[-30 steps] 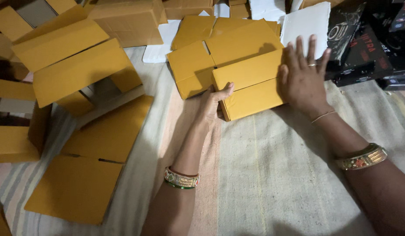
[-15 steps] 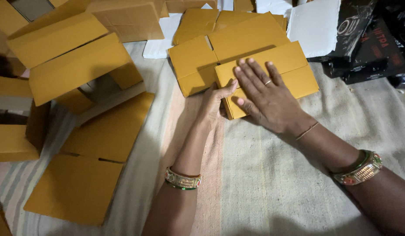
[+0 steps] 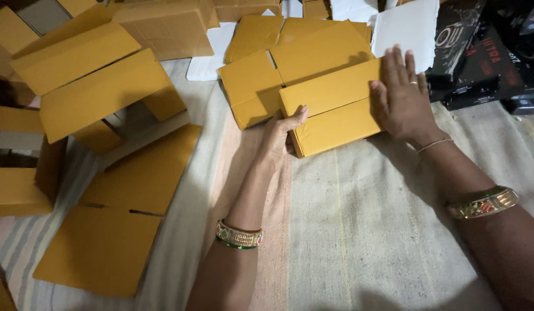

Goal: The person folds flat yellow cardboard mailing boxes into open boxes by hand, pressing the creases and folding the side panels, and stacks the finished boxes with a pile of already folded ones. They work through the boxes one at a time on a cloth-covered surface.

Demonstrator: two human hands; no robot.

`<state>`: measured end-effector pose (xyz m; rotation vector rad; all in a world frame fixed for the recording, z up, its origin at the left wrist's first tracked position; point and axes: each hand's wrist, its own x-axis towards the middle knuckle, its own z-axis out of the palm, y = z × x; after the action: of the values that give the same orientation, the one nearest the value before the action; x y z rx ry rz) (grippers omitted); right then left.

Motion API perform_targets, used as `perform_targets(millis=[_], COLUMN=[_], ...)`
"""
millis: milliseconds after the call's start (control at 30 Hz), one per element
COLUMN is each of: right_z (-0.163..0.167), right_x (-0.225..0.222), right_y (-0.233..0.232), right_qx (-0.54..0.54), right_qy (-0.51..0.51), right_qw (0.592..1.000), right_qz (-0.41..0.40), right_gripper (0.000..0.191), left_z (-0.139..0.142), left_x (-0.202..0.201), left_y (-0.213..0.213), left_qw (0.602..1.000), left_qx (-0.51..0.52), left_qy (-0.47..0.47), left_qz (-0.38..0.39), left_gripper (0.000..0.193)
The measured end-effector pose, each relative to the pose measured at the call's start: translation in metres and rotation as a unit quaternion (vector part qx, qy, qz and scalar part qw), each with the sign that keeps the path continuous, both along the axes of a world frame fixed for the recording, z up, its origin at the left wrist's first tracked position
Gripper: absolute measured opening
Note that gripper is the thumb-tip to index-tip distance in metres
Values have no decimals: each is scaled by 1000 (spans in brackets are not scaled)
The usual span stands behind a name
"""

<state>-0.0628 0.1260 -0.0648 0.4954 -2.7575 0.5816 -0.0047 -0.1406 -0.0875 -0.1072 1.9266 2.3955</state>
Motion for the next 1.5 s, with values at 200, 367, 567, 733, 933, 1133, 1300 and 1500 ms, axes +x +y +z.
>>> perform_targets(millis=[200,367,567,733,933,1133,1300,1500], right_z=[-1,9,48,55,47,26,9,7], right_x=[-1,25,53,71,58,28,7,2], right_y=[0,-20,-28,-46,-43,-2,32,43], right_qx=[-11,-54,-27,-14,-7,0,-42,-113], right_qy=[83,157,251,299,295,350,348,335], right_qw=[996,983,961,921,936,929,936,935], right_qz=[-37,83,113,248,192,118,46,-9], right_gripper=[69,60,34,34,31,38,39,30], left_z=[4,20,23,16,12,11,10,9], left_x=[3,17,41,41,35,34,34,33], left_y=[2,15,55,55,55,55,55,55], left_qw=[1000,996,977,966,976,980,981,980], left_qx=[8,-63,-102,-137,-127,-73,-51,-50], left_qy=[9,47,187,220,176,185,188,194], left_qz=[-3,41,30,14,24,24,14,18], left_gripper=[69,73,73,80,88,78,72,74])
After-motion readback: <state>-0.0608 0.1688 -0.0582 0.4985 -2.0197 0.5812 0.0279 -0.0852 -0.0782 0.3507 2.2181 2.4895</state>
